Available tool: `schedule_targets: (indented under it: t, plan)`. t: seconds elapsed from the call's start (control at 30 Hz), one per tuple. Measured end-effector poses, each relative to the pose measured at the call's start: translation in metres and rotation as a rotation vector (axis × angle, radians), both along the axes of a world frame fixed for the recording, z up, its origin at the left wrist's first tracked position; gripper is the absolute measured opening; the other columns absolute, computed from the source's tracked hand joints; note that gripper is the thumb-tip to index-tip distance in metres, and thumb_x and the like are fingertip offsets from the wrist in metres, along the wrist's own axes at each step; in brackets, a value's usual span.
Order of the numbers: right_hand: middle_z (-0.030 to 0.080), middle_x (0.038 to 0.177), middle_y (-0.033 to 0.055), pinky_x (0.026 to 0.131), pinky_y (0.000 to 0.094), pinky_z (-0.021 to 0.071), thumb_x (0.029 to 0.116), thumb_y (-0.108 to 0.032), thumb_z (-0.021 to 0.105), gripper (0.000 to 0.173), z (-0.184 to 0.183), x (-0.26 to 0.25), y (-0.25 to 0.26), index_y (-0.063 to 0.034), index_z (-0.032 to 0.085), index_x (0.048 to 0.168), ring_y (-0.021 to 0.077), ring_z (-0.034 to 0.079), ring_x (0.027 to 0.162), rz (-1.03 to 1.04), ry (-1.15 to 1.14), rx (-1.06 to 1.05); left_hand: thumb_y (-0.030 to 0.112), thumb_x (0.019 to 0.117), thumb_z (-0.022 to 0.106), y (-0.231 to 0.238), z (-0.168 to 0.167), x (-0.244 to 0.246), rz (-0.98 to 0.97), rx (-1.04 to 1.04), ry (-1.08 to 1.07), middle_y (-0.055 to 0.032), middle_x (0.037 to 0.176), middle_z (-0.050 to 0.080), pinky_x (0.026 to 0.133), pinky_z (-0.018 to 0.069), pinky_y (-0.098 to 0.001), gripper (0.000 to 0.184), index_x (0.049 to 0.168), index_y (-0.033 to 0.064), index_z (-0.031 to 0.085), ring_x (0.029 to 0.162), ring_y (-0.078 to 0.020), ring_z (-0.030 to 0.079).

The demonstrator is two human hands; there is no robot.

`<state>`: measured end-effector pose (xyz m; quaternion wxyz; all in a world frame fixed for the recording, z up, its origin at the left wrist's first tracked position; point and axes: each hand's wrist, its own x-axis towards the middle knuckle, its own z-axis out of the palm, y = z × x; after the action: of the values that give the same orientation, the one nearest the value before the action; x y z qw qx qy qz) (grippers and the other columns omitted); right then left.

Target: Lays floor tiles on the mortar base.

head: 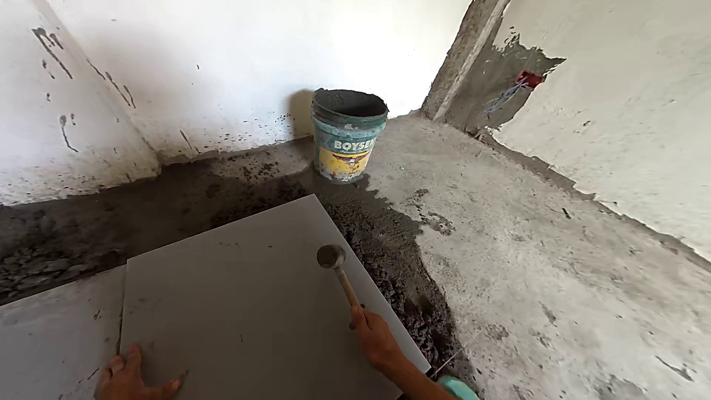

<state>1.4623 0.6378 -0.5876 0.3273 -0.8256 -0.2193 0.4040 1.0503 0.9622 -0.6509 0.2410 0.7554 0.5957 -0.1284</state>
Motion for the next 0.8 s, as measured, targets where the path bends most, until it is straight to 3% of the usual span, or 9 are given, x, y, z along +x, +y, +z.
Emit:
schedule_targets:
  t: [0.1, 0.2, 0.4, 0.5, 0.57, 0.67, 0.8]
  plan:
    - [0.051, 0.067, 0.0027, 0.05, 0.0357, 0.0436, 0.1062, -0.061, 0.031, 0.064, 0.005, -0.002, -0.004, -0.0093, 0.068, 0.099, 0.0162, 0.049, 0.052, -0.005, 0.029, -0.007, 0.06, 0.0571, 0.095, 0.001, 0.002, 0.0, -0.008, -0.001, 0.007, -0.0403, 0.164, 0.003, 0.122, 0.0252, -0.0618, 0.152, 0.162, -0.0047, 0.006, 0.152, -0.0571, 0.012]
    - [0.055, 0.07, 0.003, 0.059, 0.0389, 0.0471, 0.1054, -0.06, 0.031, 0.063, -0.001, -0.005, -0.011, -0.0098, 0.068, 0.096, 0.0176, 0.054, 0.061, 0.051, -0.042, 0.018, 0.057, 0.0554, 0.096, 0.002, -0.002, -0.004, -0.006, 0.016, -0.018, -0.0394, 0.164, 0.005, 0.121, 0.0272, -0.0636, 0.152, 0.162, -0.0039, 0.007, 0.152, -0.0577, 0.012]
    - [0.055, 0.07, 0.0028, 0.06, 0.0399, 0.0479, 0.1045, -0.063, 0.031, 0.064, 0.0, -0.006, -0.001, -0.0115, 0.067, 0.094, 0.0181, 0.056, 0.063, 0.151, -0.081, 0.001, 0.057, 0.0521, 0.097, 0.002, -0.007, -0.009, -0.006, 0.036, -0.042, -0.0374, 0.165, 0.009, 0.119, 0.0293, -0.0657, 0.153, 0.163, -0.0024, 0.01, 0.152, -0.0567, 0.014]
    - [0.055, 0.074, 0.0062, 0.06, 0.0426, 0.0486, 0.1058, -0.062, 0.031, 0.065, 0.007, -0.003, 0.029, -0.008, 0.066, 0.1, 0.0212, 0.056, 0.063, 0.212, -0.036, -0.042, 0.055, 0.0508, 0.098, 0.0, -0.003, -0.01, 0.02, 0.037, -0.06, -0.0349, 0.166, 0.008, 0.118, 0.0305, -0.066, 0.154, 0.163, -0.0017, 0.01, 0.152, -0.0559, 0.014]
    - [0.055, 0.078, 0.0057, 0.065, 0.0417, 0.0489, 0.1071, -0.057, 0.033, 0.057, 0.018, -0.005, 0.056, -0.0094, 0.063, 0.101, 0.0208, 0.057, 0.069, 0.207, -0.083, 0.026, 0.056, 0.0499, 0.098, 0.001, -0.002, -0.007, 0.025, 0.044, -0.075, -0.0351, 0.166, 0.008, 0.118, 0.0297, -0.0675, 0.154, 0.163, -0.0025, 0.011, 0.152, -0.056, 0.014]
    - [0.06, 0.086, 0.0088, 0.072, 0.0444, 0.0521, 0.1083, -0.056, 0.026, 0.061, 0.004, -0.001, 0.09, -0.0077, 0.064, 0.111, 0.0232, 0.061, 0.077, 0.263, -0.119, 0.045, 0.056, 0.0515, 0.098, -0.006, 0.0, -0.006, 0.057, 0.026, -0.074, -0.0318, 0.168, 0.006, 0.119, 0.0269, -0.0679, 0.153, 0.164, -0.0001, 0.01, 0.154, -0.0534, 0.01]
    - [0.057, 0.076, 0.0073, 0.062, 0.042, 0.0495, 0.1098, -0.05, 0.028, 0.059, -0.003, 0.013, 0.139, -0.0066, 0.068, 0.108, 0.0214, 0.056, 0.064, 0.171, -0.149, 0.083, 0.056, 0.0568, 0.096, -0.011, 0.013, 0.002, 0.087, -0.014, -0.062, -0.0257, 0.171, 0.001, 0.118, 0.0196, -0.0734, 0.15, 0.165, 0.0035, 0.007, 0.156, -0.0491, 0.004]
